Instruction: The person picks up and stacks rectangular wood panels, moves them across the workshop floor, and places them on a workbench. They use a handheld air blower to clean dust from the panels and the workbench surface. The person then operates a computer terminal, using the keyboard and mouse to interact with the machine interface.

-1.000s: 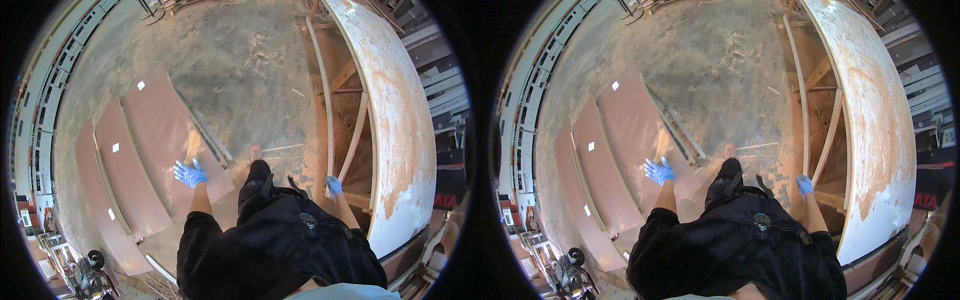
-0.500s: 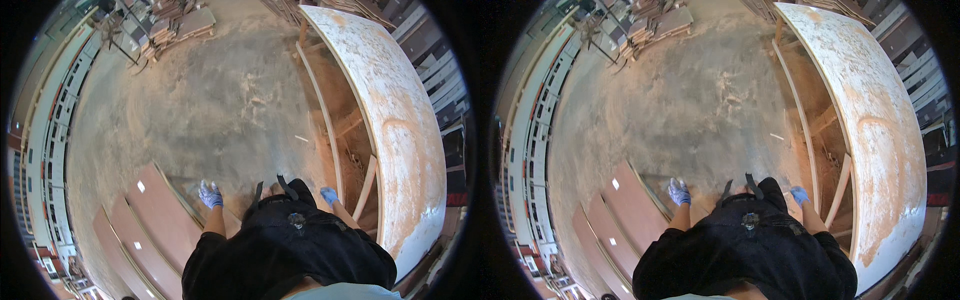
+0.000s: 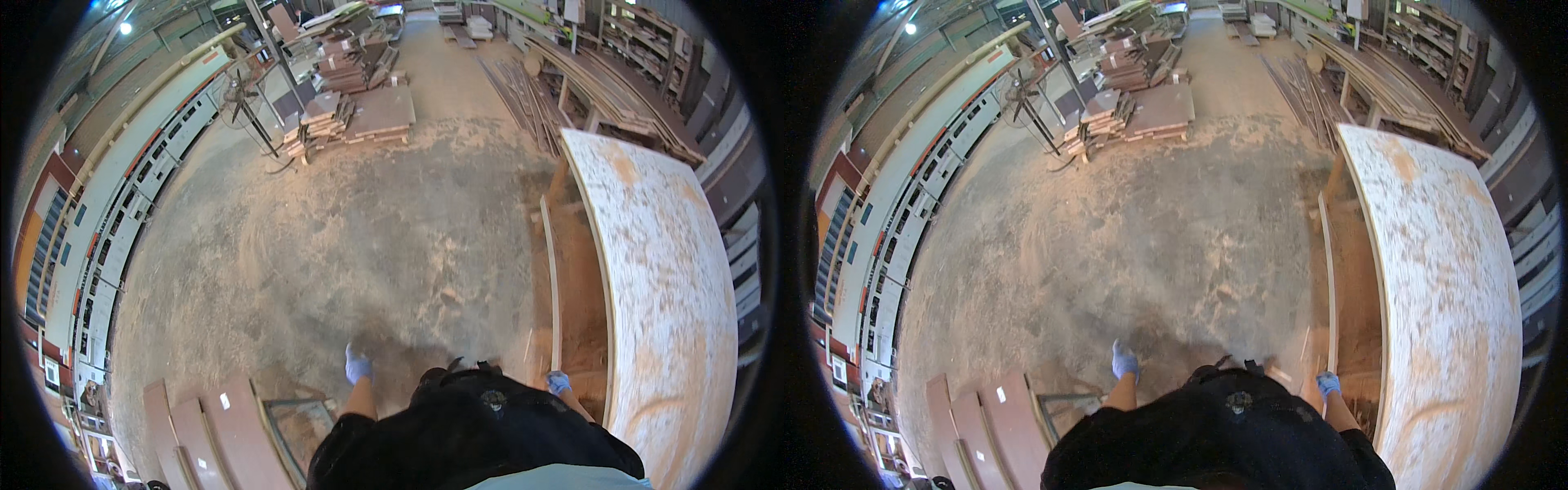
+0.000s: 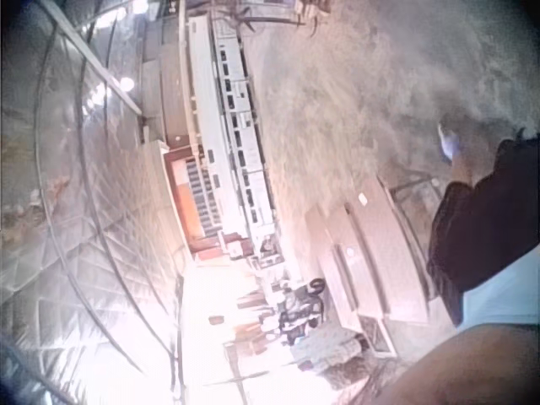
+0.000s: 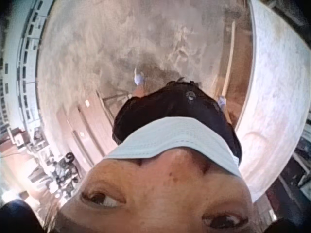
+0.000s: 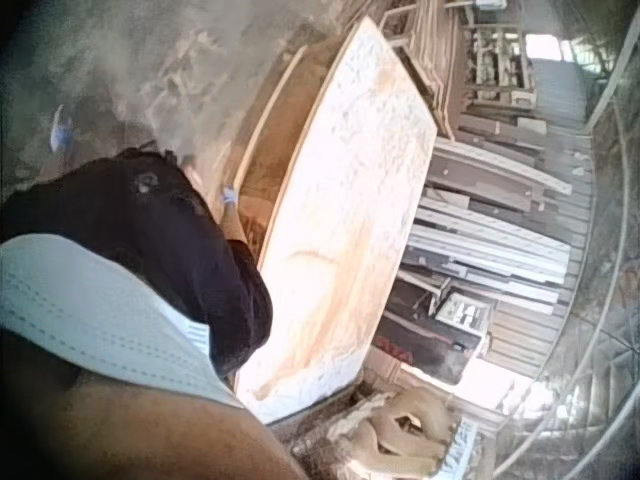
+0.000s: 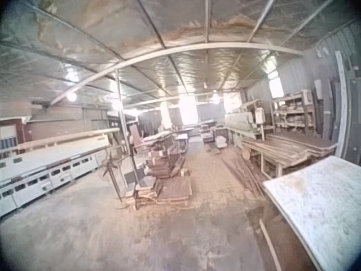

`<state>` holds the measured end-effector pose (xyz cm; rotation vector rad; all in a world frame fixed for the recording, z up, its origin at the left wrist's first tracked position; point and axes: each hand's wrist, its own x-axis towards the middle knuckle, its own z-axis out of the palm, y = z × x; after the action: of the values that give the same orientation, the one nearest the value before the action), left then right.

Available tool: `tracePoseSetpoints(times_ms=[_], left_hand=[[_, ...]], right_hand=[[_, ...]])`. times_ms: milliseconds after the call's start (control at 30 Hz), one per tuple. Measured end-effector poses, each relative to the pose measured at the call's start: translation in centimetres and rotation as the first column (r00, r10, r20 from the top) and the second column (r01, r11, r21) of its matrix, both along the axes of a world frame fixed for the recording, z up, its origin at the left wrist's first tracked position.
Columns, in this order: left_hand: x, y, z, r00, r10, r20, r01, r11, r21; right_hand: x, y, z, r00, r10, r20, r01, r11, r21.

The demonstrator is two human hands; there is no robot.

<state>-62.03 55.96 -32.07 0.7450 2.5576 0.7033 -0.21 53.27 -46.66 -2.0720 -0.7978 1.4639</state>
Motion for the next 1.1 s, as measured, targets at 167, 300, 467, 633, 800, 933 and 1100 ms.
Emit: tracePoseSetpoints(times_ms=[167, 300, 467, 633, 800, 933, 1100], left_hand=[[3.1, 4.5, -7.2, 0.986, 0.151, 0.069, -0.139, 0.979, -0.151], [4.4, 10.9, -8.8, 0.876, 0.187, 0.444, -0.116, 0.976, -0.182], [-1.5, 28.7, -11.9, 0.969, -0.135, 0.205, 0.209, 0.89, -0.406], [1.1, 54.5, -5.7, 0.915, -0.395, 0.085, 0.402, 0.909, -0.108], [7.0, 79.4, -3.5, 0.746, -0.665, 0.0, 0.661, 0.742, 0.109], [19.0, 92.2, -2.6, 0.716, -0.697, 0.036, 0.652, 0.686, 0.323], [23.0, 97.7, -9.9, 0.58, -0.688, 0.436, 0.597, 0.723, 0.347]], right_hand=[[-2.4, 21.7, 7.6, 0.936, 0.273, 0.221, -0.313, 0.934, 0.174], [-5.8, 34.8, 7.9, 0.984, 0.168, 0.06, -0.178, 0.947, 0.267], [-8.7, 45.4, 7.3, 0.816, 0.485, 0.315, -0.537, 0.837, 0.104], [-6.0, 50.7, 4.7, 0.857, 0.436, 0.274, -0.461, 0.887, 0.032], [-3.7, 58.3, 2.9, 0.99, 0.124, 0.066, -0.126, 0.992, 0.026], [0.3, 66.8, 2.4, 0.996, 0.026, 0.08, -0.041, 0.982, 0.187], [5.1, 82.9, 9.2, 0.935, 0.222, 0.276, -0.267, 0.954, 0.137]])
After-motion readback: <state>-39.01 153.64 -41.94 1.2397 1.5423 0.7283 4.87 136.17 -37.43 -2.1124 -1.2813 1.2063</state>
